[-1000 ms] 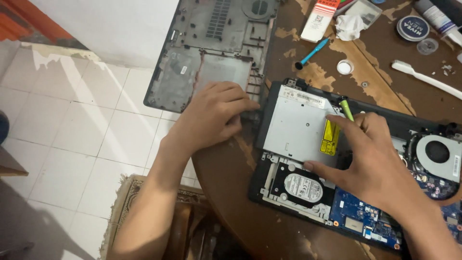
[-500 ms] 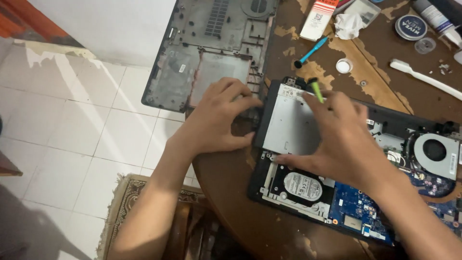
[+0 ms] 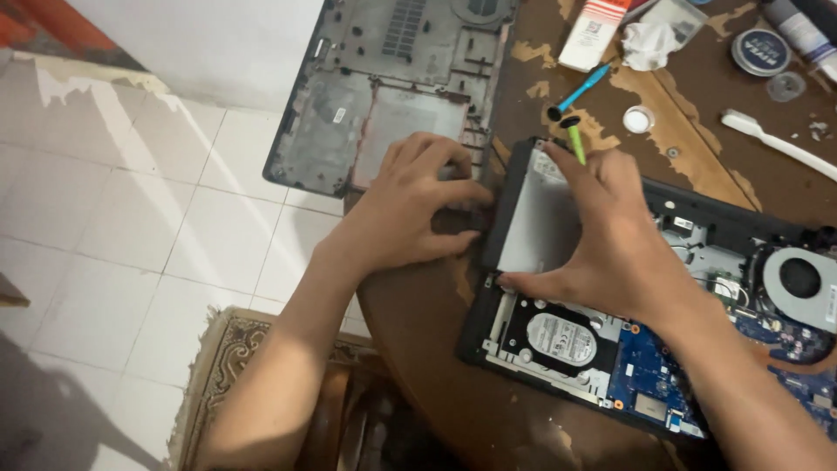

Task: The person uses a green screwdriver to unscrew components inside an opened laptop on a round wooden table, then lifts out the hard drive and unscrews its mounting bracket, holding the drive in one hand while working on it.

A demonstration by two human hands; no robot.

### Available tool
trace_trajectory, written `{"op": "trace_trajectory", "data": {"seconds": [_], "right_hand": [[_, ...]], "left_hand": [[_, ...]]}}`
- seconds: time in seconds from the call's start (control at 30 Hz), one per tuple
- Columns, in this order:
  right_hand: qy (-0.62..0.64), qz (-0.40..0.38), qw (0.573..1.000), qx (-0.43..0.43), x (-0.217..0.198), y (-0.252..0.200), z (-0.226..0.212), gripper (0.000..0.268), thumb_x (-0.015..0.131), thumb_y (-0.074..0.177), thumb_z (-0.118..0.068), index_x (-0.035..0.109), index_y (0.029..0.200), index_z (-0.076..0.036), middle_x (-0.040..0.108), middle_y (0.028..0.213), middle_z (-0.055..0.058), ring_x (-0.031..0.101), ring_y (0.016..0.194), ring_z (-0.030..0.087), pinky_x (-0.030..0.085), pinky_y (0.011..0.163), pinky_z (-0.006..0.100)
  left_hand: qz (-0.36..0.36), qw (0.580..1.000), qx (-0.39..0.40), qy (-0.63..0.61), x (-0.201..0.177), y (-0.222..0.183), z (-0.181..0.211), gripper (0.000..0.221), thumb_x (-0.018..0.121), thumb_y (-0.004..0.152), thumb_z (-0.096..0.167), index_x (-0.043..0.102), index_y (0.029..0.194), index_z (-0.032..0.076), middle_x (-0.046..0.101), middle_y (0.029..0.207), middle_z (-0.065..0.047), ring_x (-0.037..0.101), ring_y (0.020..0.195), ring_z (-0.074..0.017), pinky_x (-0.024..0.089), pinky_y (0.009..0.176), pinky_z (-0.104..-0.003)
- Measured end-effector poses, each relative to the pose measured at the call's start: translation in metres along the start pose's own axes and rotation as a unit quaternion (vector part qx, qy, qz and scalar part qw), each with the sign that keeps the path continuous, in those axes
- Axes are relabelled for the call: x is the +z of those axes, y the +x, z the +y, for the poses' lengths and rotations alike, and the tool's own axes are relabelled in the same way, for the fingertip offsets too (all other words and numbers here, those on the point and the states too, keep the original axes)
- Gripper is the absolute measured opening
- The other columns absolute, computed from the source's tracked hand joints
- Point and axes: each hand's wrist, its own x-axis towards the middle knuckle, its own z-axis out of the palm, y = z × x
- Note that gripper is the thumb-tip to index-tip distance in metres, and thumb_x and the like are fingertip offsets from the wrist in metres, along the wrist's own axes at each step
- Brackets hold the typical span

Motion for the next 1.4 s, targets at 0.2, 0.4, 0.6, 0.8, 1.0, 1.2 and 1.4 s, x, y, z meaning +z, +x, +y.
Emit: {"op": "trace_trajectory", "data": {"seconds": [0.2,0.4,0.6,0.8,1.0,1.2,1.4], "right_hand": [[0.000,-0.017,0.998,0.055,-0.001,0.000,-0.002,0.145,0.105,0.046,-0.045,0.031,0.166,-0.011,0.035,0.108,0.010,0.038,0.111,0.029,0.041,0.103,0.040],[-0.034,0.050,0.996,-0.065,0.009,0.003,0.009,0.137,0.102,0.050,-0.055,0.041,0.158,0.002,0.036,0.107,0.013,0.036,0.106,0.034,0.040,0.092,0.046],[-0.041,0.025,0.999,-0.009,0.007,0.010,-0.003,0.139,0.098,0.052,-0.063,0.038,0.160,0.001,0.039,0.114,0.016,0.036,0.118,0.038,0.037,0.103,0.051],[-0.028,-0.025,0.997,0.061,0.001,0.011,-0.008,0.142,0.101,0.052,-0.059,0.029,0.163,-0.007,0.036,0.137,0.021,0.027,0.139,0.040,0.040,0.104,0.058],[-0.049,0.020,0.998,-0.024,-0.014,-0.009,0.001,0.137,0.106,0.051,-0.038,0.033,0.161,-0.001,0.041,0.136,0.016,0.041,0.125,0.033,0.047,0.105,0.048],[-0.072,-0.002,0.997,0.029,-0.024,-0.045,0.034,0.133,0.095,0.055,-0.054,0.039,0.158,0.009,0.053,0.107,0.011,0.050,0.102,0.027,0.046,0.092,0.038],[-0.076,0.031,0.996,0.037,-0.014,-0.060,0.047,0.113,0.094,0.055,-0.055,0.056,0.147,-0.003,0.053,0.119,0.015,0.044,0.133,0.040,0.037,0.107,0.057]], "left_hand": [[-0.043,0.999,-0.010,0.004,-0.010,-0.003,-0.006,0.031,0.077,0.083,0.031,0.073,0.113,0.021,0.057,0.132,-0.012,0.043,0.127,-0.0374,0.036,0.099,-0.060],[-0.055,0.998,-0.027,-0.020,-0.021,-0.007,-0.006,0.036,0.075,0.075,0.031,0.075,0.109,0.019,0.057,0.125,-0.009,0.044,0.124,-0.0338,0.032,0.099,-0.058],[-0.072,0.995,-0.061,-0.026,-0.025,-0.008,0.003,0.032,0.070,0.075,0.031,0.069,0.104,0.017,0.054,0.129,-0.009,0.037,0.125,-0.0349,0.029,0.101,-0.054],[-0.046,0.993,-0.095,0.050,-0.009,0.004,0.025,0.057,0.060,0.086,0.065,0.066,0.106,0.013,0.054,0.133,-0.011,0.035,0.127,-0.0356,0.021,0.106,-0.053],[-0.033,0.996,-0.072,0.029,-0.003,0.007,0.036,0.077,0.065,0.084,0.066,0.051,0.139,0.013,0.064,0.132,-0.006,0.040,0.134,-0.0360,0.021,0.109,-0.056],[-0.059,0.994,-0.093,-0.026,-0.005,0.011,0.036,0.064,0.072,0.082,0.051,0.057,0.134,0.015,0.071,0.119,-0.006,0.038,0.132,-0.0350,0.018,0.106,-0.055],[-0.071,0.980,-0.170,-0.075,-0.007,0.013,0.042,0.049,0.066,0.082,0.035,0.061,0.126,0.015,0.066,0.082,0.002,0.041,0.122,-0.0318,0.016,0.106,-0.053]]}}
